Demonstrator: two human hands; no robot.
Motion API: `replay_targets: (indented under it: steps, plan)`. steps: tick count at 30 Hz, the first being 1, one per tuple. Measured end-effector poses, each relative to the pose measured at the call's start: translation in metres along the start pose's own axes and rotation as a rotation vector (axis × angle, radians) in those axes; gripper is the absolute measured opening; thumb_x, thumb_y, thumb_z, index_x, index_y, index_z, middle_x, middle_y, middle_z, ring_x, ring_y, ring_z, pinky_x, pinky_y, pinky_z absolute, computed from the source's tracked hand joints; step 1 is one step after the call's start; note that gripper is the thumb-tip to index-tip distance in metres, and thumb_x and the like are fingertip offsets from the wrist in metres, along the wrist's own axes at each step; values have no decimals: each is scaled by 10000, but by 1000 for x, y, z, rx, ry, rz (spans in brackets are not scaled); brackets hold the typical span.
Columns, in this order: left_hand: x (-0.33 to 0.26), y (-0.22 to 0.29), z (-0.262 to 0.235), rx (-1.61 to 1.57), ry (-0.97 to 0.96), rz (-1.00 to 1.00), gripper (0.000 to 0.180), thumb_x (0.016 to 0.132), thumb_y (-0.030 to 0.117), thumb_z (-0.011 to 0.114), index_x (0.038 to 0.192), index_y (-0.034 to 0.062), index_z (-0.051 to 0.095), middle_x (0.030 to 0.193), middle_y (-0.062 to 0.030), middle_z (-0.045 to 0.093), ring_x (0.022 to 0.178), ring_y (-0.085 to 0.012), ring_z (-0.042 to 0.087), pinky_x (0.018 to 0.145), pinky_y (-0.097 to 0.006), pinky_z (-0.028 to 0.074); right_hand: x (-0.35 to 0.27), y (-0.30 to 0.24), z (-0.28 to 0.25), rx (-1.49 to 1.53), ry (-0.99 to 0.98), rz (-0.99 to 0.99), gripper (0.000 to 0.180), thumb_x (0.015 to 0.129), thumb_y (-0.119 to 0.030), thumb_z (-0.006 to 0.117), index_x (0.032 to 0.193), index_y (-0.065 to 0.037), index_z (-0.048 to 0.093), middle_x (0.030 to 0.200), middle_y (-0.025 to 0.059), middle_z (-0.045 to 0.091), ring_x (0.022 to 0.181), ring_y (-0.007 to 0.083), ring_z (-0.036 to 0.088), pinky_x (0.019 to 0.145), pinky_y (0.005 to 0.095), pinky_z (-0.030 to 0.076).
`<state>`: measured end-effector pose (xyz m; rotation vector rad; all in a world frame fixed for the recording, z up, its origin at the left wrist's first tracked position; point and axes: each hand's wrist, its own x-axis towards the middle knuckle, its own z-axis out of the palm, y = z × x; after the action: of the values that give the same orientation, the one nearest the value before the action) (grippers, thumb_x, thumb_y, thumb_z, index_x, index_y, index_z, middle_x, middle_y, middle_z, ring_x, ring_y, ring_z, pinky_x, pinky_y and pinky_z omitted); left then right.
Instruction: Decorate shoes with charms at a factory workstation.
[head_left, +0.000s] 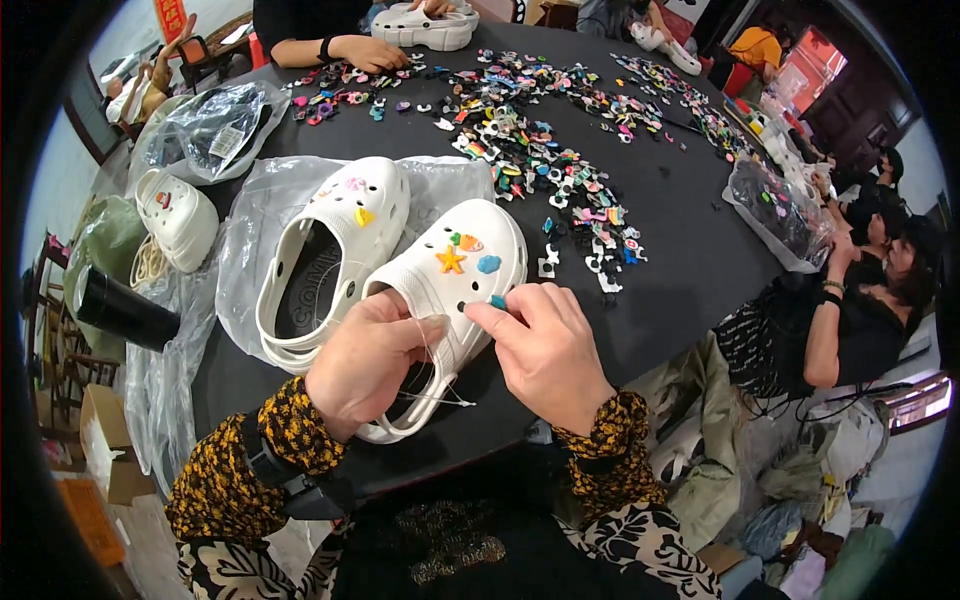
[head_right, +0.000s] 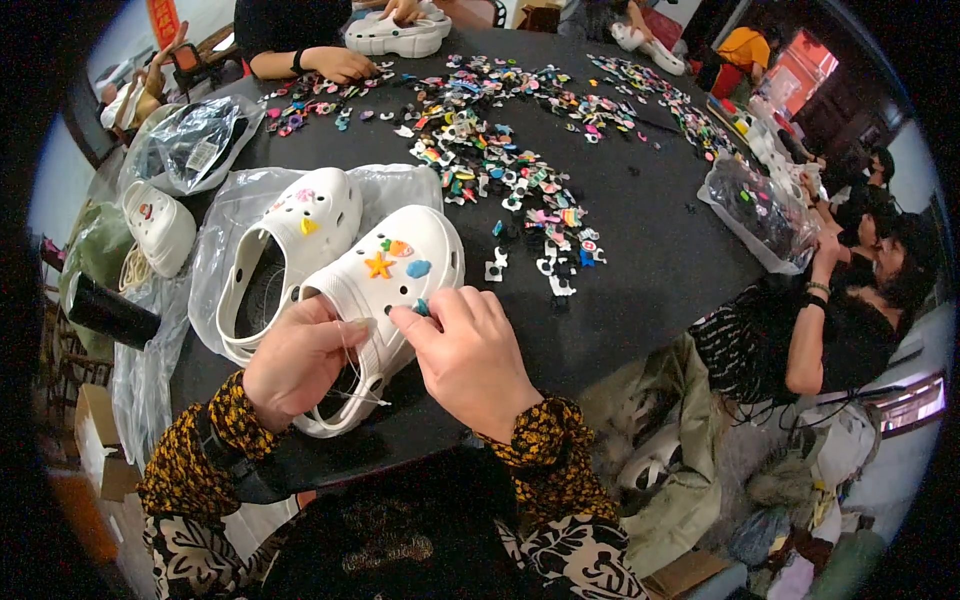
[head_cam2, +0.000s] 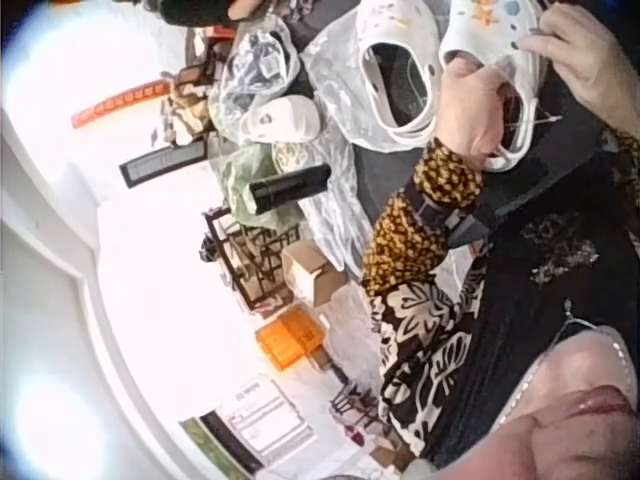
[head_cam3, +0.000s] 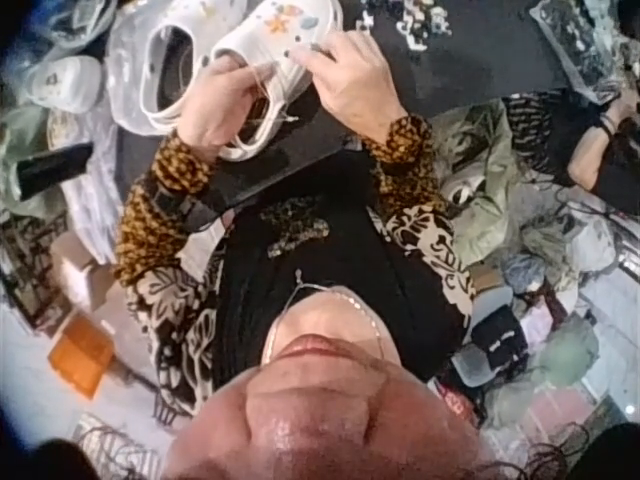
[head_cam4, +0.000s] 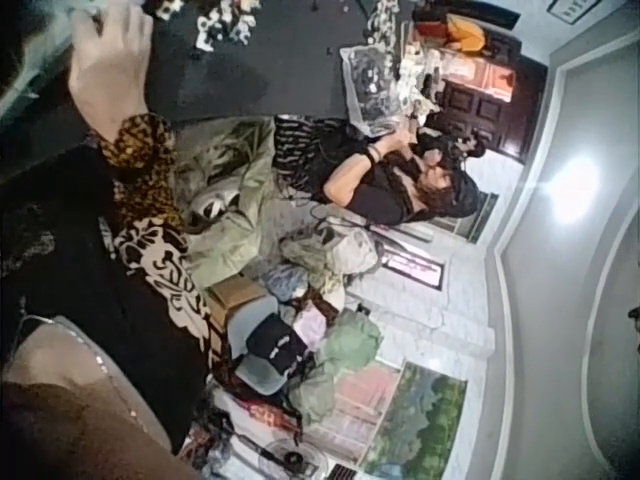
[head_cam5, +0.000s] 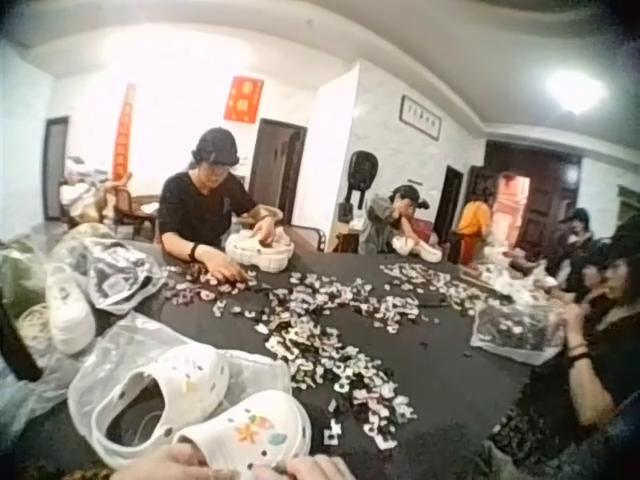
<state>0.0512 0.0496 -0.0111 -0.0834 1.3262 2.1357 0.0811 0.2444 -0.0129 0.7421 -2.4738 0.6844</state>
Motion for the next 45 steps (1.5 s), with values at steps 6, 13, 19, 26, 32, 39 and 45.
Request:
replay_targets:
  steps: [6,13,19,26,32,39,45]
  plan:
    - [-4,-4,5,-64,24,87,310,876,-22,530,1183,-54,558,1117,-97,645,967,-154,614,846,-296,474,-2,-3,-3,-96,-48,-46,386,700,21,653,1070,-88,663,812,46,482,767,229,505,711,350,411]
    - [-4,-7,6,-57,25,100,306,860,-42,532,1162,-68,574,1098,-109,655,946,-153,623,854,-298,476,1,0,-4,-129,-104,-131,370,700,17,648,1066,-39,644,836,64,483,787,236,502,707,364,407]
    - [-3,-8,3,27,42,112,321,845,-54,528,1162,-78,572,1098,-105,651,962,-154,618,868,-293,471,9,4,-2,-141,-175,-200,287,744,-56,569,1024,-1,593,849,78,499,816,232,490,742,354,395]
    - [-1,-1,4,35,-34,76,397,846,-45,535,1240,-84,505,1176,-120,608,1042,-178,587,930,-324,449,9,9,1,-17,-185,-156,310,733,-19,593,1043,-9,597,858,82,503,836,254,504,756,365,407]
    - [-4,3,7,48,-48,55,381,860,-13,557,1227,-101,502,1153,-122,608,1038,-181,585,926,-325,452,3,13,-4,137,-168,-76,375,723,32,612,1093,-29,625,900,79,532,868,259,525,773,371,427]
    - [-1,2,0,180,-59,31,357,861,14,586,1189,-111,526,1119,-130,615,991,-171,597,879,-316,473,1,11,-4,135,-156,-47,389,724,40,613,1106,-29,621,914,85,537,877,272,526,800,375,434]
    - [-1,6,-2,141,-101,1,454,860,-29,563,1292,-93,437,1246,-140,563,1144,-212,556,993,-344,427,0,11,-4,144,-111,-34,396,725,48,605,1113,-31,619,918,85,537,887,276,531,818,383,439]
